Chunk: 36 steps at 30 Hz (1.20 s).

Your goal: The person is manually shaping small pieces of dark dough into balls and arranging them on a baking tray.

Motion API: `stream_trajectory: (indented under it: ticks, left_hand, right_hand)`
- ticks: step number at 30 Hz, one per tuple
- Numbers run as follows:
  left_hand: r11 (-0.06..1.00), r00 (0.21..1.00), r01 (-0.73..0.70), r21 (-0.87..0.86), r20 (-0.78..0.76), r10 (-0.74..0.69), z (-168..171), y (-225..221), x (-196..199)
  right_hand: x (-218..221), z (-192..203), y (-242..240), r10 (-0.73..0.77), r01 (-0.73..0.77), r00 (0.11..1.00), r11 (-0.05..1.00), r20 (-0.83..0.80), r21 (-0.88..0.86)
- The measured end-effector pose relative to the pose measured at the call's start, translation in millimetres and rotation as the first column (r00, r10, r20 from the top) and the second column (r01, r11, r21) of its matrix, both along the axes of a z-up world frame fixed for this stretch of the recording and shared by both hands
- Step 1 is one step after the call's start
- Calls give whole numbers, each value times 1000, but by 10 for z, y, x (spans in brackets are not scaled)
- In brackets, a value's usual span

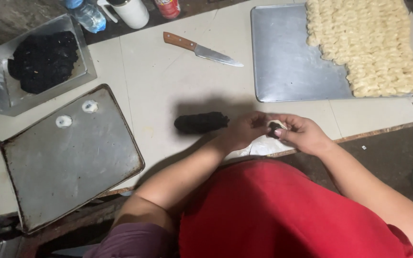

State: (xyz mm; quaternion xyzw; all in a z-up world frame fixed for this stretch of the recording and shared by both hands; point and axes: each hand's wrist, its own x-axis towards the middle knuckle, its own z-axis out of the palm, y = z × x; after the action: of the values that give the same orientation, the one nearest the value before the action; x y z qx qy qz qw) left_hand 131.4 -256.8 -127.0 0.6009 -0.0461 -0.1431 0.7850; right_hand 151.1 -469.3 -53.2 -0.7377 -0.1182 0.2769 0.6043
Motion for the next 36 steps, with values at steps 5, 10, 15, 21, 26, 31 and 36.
stream_trajectory:
  ticks: [5, 10, 15, 21, 26, 31, 36]
  left_hand:
    - [998, 999, -33, 57, 8, 33, 76, -53, 111]
    - [998, 994, -24, 63, -105, 31, 463, -181, 86]
    - [995, 989, -56, 81, -129, 66, 668, -172, 63]
    - [906, 961, -156, 393, 273, 48, 1089, -272, -54]
    - [966, 996, -81, 245, -3, 84, 366, -149, 181]
    - [995, 966, -104, -3, -239, 100, -296, -273, 340]
    - [576, 998, -3, 817, 41, -54, -471, -240, 468]
  right_hand:
    - [95, -263, -26, -149, 142, 988, 978, 38, 151]
    - [61, -90, -173, -93, 177, 920, 965, 380, -193]
    - [92, 201, -139, 172, 41, 510, 974, 843, -223]
    - [291, -533, -310, -112, 68, 976, 971, 185, 228]
    - [158, -345, -156, -90, 95, 942, 995, 322, 1]
    - [226, -656, -239, 295, 128, 666, 859, 685, -495]
    - [364, -1227, -203, 381, 131, 561, 836, 735, -533]
